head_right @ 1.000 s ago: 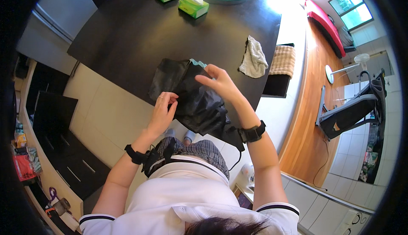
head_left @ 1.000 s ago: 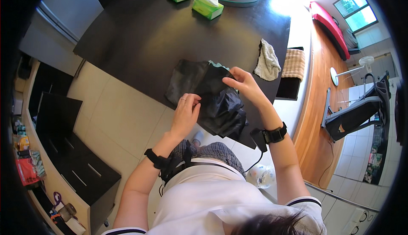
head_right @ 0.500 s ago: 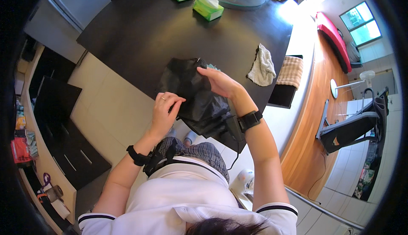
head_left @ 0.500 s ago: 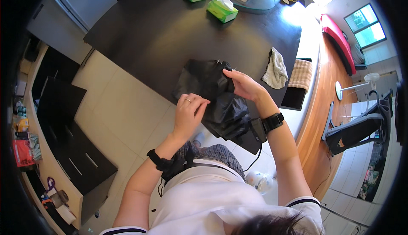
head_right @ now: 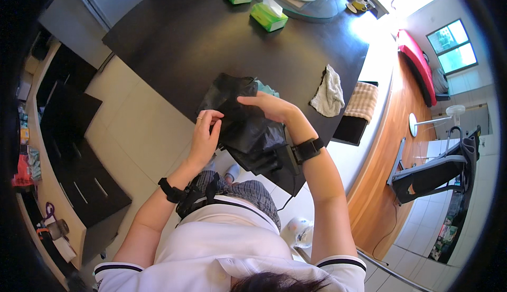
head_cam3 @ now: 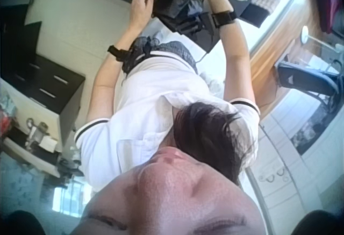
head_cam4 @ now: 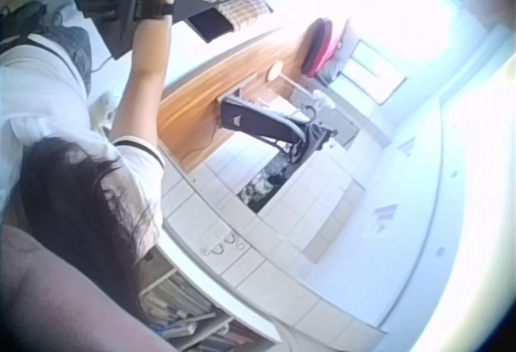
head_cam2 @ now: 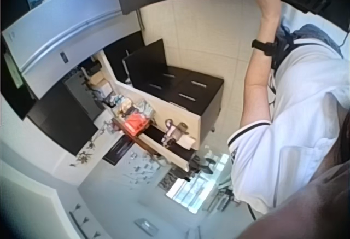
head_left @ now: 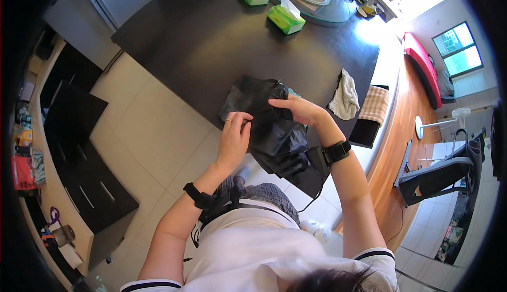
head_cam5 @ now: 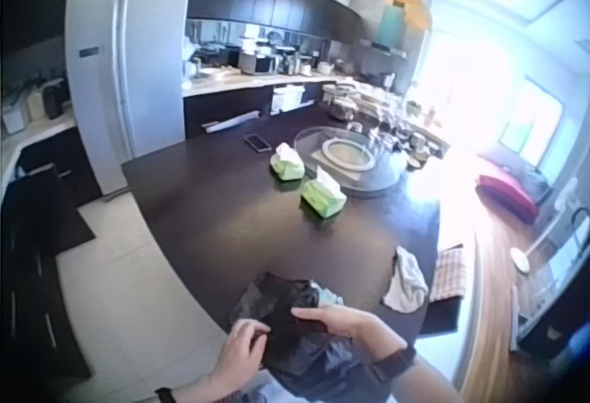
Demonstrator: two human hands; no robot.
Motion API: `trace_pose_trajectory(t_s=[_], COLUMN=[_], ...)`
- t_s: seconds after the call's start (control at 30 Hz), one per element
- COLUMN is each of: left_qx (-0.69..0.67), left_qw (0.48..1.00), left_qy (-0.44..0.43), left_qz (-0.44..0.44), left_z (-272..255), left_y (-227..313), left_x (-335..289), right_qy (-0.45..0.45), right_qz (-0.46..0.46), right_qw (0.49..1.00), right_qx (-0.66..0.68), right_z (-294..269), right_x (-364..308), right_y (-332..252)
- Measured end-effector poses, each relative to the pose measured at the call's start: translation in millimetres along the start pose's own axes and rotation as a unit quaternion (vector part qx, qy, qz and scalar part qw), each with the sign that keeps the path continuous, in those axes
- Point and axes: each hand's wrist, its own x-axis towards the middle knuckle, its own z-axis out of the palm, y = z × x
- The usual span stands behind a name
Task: The person folds an umbrella by hand on a table, smoothing down the fabric panels and then wrapping the velcro strap around the body of the umbrella.
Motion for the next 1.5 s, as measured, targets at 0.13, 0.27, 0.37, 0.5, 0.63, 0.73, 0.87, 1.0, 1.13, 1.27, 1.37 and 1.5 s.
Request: trace_pose_trajectory(t_s=[0.13,0.27,0.37,0.5,0.63,0.73,0.87,1.0,1.13,1.27,1.37,1.5], left_qx=[-0.021,0.032,0.084,0.056,0.047,0.054,0.043,-0.124,-0.275,-0.206,-0.136,-0.091], left_qw=[1.000,0.998,0.993,0.998,0.998,0.997,0.997,0.992,0.952,0.971,0.987,0.990], left_qy=[0.003,-0.049,-0.068,-0.003,0.026,0.036,0.023,0.035,-0.009,-0.008,0.052,0.106], left_qz=[-0.015,-0.029,0.042,0.024,0.010,0.051,0.059,-0.006,-0.138,-0.123,-0.068,-0.028], left_z=[-2,-4,-1,0,-4,-5,-4,0,-5,-8,-10,-20], left_y=[-5,-7,-15,-11,4,1,-1,0,-1,-3,-5,-11], left_x=[2,-1,-1,5,7,6,8,9,13,19,24,28], right_qy=[-0.014,-0.035,-0.054,-0.059,-0.065,-0.078,-0.100,-0.070,-0.028,0.004,-0.005,0.023], right_qz=[-0.045,-0.072,-0.078,-0.067,-0.035,-0.016,-0.013,-0.014,-0.011,-0.041,-0.164,-0.205], right_qw=[0.973,0.952,0.950,0.946,0.949,0.946,0.944,0.962,0.978,0.997,0.986,0.974], right_qx=[0.228,0.295,0.297,0.312,0.306,0.313,0.313,0.265,0.204,0.067,-0.042,-0.093], right_z=[-7,-4,2,1,7,5,0,7,9,-5,-33,-36], right_x=[1,-1,-4,-3,-7,-4,-1,-8,-15,-14,-11,-11], right_y=[5,0,-8,-7,-11,-9,-6,-20,-33,-43,-57,-86])
